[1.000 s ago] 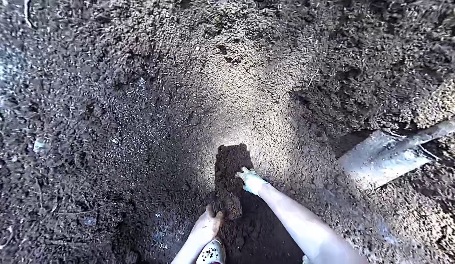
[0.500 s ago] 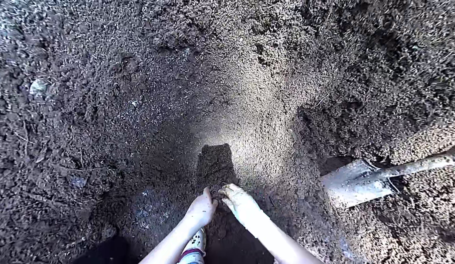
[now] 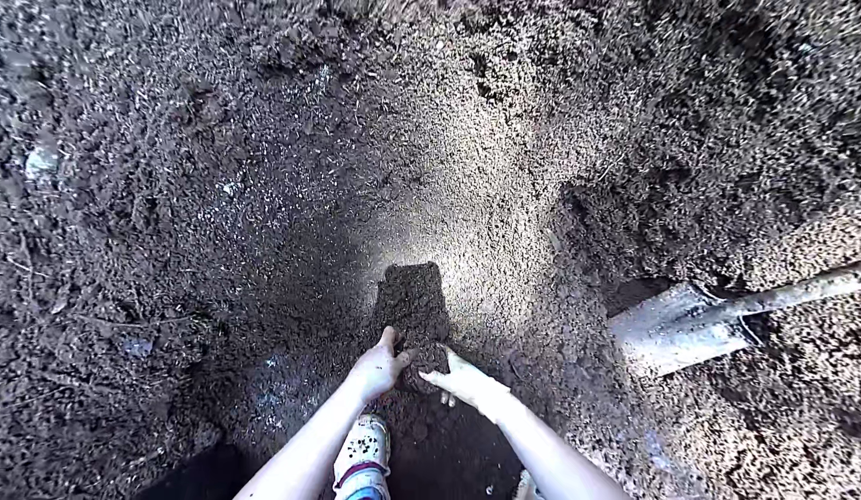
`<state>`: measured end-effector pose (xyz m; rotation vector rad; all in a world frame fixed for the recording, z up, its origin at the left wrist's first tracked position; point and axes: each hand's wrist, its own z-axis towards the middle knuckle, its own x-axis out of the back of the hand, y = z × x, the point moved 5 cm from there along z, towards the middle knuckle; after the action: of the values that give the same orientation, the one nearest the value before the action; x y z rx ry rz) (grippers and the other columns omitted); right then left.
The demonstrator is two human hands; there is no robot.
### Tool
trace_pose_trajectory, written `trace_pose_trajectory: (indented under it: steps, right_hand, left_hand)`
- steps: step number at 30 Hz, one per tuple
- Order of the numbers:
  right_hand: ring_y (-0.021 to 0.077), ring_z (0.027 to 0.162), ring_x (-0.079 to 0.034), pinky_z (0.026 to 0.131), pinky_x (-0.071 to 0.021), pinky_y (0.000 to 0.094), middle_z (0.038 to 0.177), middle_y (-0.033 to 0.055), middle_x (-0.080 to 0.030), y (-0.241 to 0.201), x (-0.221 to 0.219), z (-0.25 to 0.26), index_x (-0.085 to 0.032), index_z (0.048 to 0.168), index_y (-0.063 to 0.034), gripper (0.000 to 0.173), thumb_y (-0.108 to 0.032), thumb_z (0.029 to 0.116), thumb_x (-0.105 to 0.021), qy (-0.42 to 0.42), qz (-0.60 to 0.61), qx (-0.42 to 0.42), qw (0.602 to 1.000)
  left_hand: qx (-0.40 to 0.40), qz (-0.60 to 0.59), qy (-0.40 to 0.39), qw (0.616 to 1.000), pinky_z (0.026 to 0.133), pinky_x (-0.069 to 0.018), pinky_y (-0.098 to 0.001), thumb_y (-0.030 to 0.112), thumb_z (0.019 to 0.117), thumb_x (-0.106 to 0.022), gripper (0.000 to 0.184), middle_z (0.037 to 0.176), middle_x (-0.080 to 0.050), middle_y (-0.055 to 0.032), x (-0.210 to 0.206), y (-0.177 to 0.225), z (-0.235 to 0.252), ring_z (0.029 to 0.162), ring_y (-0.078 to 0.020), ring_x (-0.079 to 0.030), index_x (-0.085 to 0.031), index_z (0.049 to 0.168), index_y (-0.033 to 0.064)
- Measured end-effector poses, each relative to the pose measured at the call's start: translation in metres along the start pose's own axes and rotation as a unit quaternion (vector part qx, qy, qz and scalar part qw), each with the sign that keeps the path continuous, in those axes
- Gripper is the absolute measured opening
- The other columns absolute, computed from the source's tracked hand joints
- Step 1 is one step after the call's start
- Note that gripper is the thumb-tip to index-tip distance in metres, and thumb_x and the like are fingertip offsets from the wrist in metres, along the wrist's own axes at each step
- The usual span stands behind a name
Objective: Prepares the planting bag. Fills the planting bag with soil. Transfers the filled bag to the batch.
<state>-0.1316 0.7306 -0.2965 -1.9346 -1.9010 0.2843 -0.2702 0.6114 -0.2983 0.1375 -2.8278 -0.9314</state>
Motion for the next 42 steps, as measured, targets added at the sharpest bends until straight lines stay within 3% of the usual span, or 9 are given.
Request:
trace_pose_trajectory:
  steps: [2, 6, 10, 16, 19, 26, 33, 36, 42]
  right_hand:
    - [0.0174, 0.074, -0.061, 0.066, -0.0524, 0.0341, 0.118, 0.0154, -0.061, 0.008, 0.008, 0.006, -0.019, 0.162, -0.0184, 0.066, -0.049, 0.1080, -0.042, -0.071, 0.113, 0.017, 0.991]
    - [0.0155, 0.076, -0.056, 0.066, -0.0483, 0.0331, 0.128, 0.0144, -0.059, 0.000, 0.005, 0.005, -0.030, 0.161, -0.0275, 0.066, -0.055, 0.1046, -0.048, -0.027, 0.050, 0.022, 0.998]
    - [0.0267, 0.150, -0.038, 0.124, -0.0266, 0.0458, 0.162, 0.0164, -0.039, -0.023, 0.003, -0.001, -0.033, 0.161, -0.0142, 0.064, -0.041, 0.1064, -0.054, 0.041, -0.068, 0.072, 0.994]
    - [0.0267, 0.141, -0.050, 0.119, -0.0358, 0.0490, 0.154, 0.0129, -0.051, -0.032, 0.008, -0.005, -0.037, 0.160, -0.0162, 0.061, -0.046, 0.1082, -0.046, 0.063, -0.189, 0.096, 0.975]
    - [0.0271, 0.109, -0.066, 0.092, -0.0539, 0.0455, 0.132, 0.0185, -0.064, -0.019, 0.051, 0.020, -0.045, 0.154, -0.0124, 0.050, -0.036, 0.1106, -0.042, 0.087, -0.030, 0.166, 0.982]
    - [0.0435, 0.144, -0.038, 0.116, -0.0363, 0.0571, 0.157, 0.0201, -0.042, 0.060, 0.051, 0.088, -0.052, 0.150, -0.0183, 0.065, -0.010, 0.0890, -0.074, 0.150, -0.322, 0.039, 0.934]
    - [0.0231, 0.135, -0.053, 0.111, -0.0458, 0.0395, 0.150, 0.0198, -0.049, 0.026, 0.074, 0.028, -0.044, 0.150, -0.0035, 0.058, -0.012, 0.0975, -0.067, 0.156, 0.077, 0.123, 0.977]
    - [0.0092, 0.099, -0.065, 0.080, -0.0562, 0.0271, 0.131, 0.0112, -0.059, -0.007, 0.058, -0.008, -0.032, 0.155, -0.0040, 0.055, -0.009, 0.1033, -0.052, 0.126, 0.264, 0.177, 0.940]
    - [0.0110, 0.111, -0.064, 0.096, -0.0556, 0.0281, 0.129, 0.0135, -0.060, -0.039, 0.010, -0.034, -0.031, 0.150, 0.0053, 0.059, -0.001, 0.0964, -0.054, 0.119, 0.356, 0.270, 0.887]
  left_hand:
    - [-0.009, -0.011, 0.017, 1.000, 0.099, -0.0493, -0.0588, 0.040, 0.1066, -0.055, 0.058, 0.129, -0.062, -0.0261, 0.002, -0.002, 0.000, 0.115, -0.0385, -0.064, -0.034, 0.152, 0.0089]
    - [-0.012, -0.166, -0.001, 0.986, 0.055, -0.0392, -0.0274, 0.039, 0.1111, -0.042, 0.032, 0.086, -0.051, -0.0022, -0.003, -0.008, -0.002, 0.062, -0.0093, -0.045, -0.044, 0.131, 0.0143]
    - [-0.053, -0.138, 0.016, 0.989, 0.062, -0.0431, -0.0261, 0.020, 0.1077, -0.053, 0.023, 0.098, -0.057, -0.0053, 0.002, -0.003, 0.002, 0.071, -0.0080, -0.051, -0.048, 0.127, 0.0085]
    - [-0.011, 0.088, 0.102, 0.991, 0.094, -0.0510, -0.0599, 0.029, 0.1116, -0.041, 0.038, 0.117, -0.067, -0.0218, 0.003, 0.012, -0.013, 0.108, -0.0384, -0.067, -0.047, 0.144, 0.0098]
    - [0.011, 0.125, 0.128, 0.984, 0.093, -0.0501, -0.0647, 0.048, 0.1113, -0.032, 0.049, 0.118, -0.069, -0.0200, 0.008, 0.011, -0.016, 0.111, -0.0406, -0.067, -0.045, 0.149, 0.0193]
    - [-0.001, 0.174, 0.113, 0.978, 0.098, -0.0503, -0.0601, 0.033, 0.1115, -0.041, 0.038, 0.123, -0.068, -0.0188, 0.004, 0.023, -0.015, 0.116, -0.0371, -0.067, -0.055, 0.141, 0.0144]
    - [0.035, 0.146, 0.077, 0.986, 0.108, -0.0432, -0.0611, 0.058, 0.1051, -0.045, 0.063, 0.140, -0.059, -0.0197, 0.015, 0.007, -0.027, 0.132, -0.0384, -0.056, -0.053, 0.146, 0.0096]
    - [0.041, 0.138, 0.027, 0.989, 0.105, -0.0435, -0.0629, 0.059, 0.1041, -0.046, 0.066, 0.132, -0.062, -0.0241, 0.012, 0.003, -0.028, 0.126, -0.0404, -0.058, -0.057, 0.137, 0.0036]
    - [0.051, 0.122, -0.035, 0.991, 0.102, -0.0438, -0.0654, 0.057, 0.1079, -0.036, 0.066, 0.126, -0.064, -0.0263, 0.002, -0.004, -0.026, 0.122, -0.0419, -0.061, -0.057, 0.136, 0.0014]
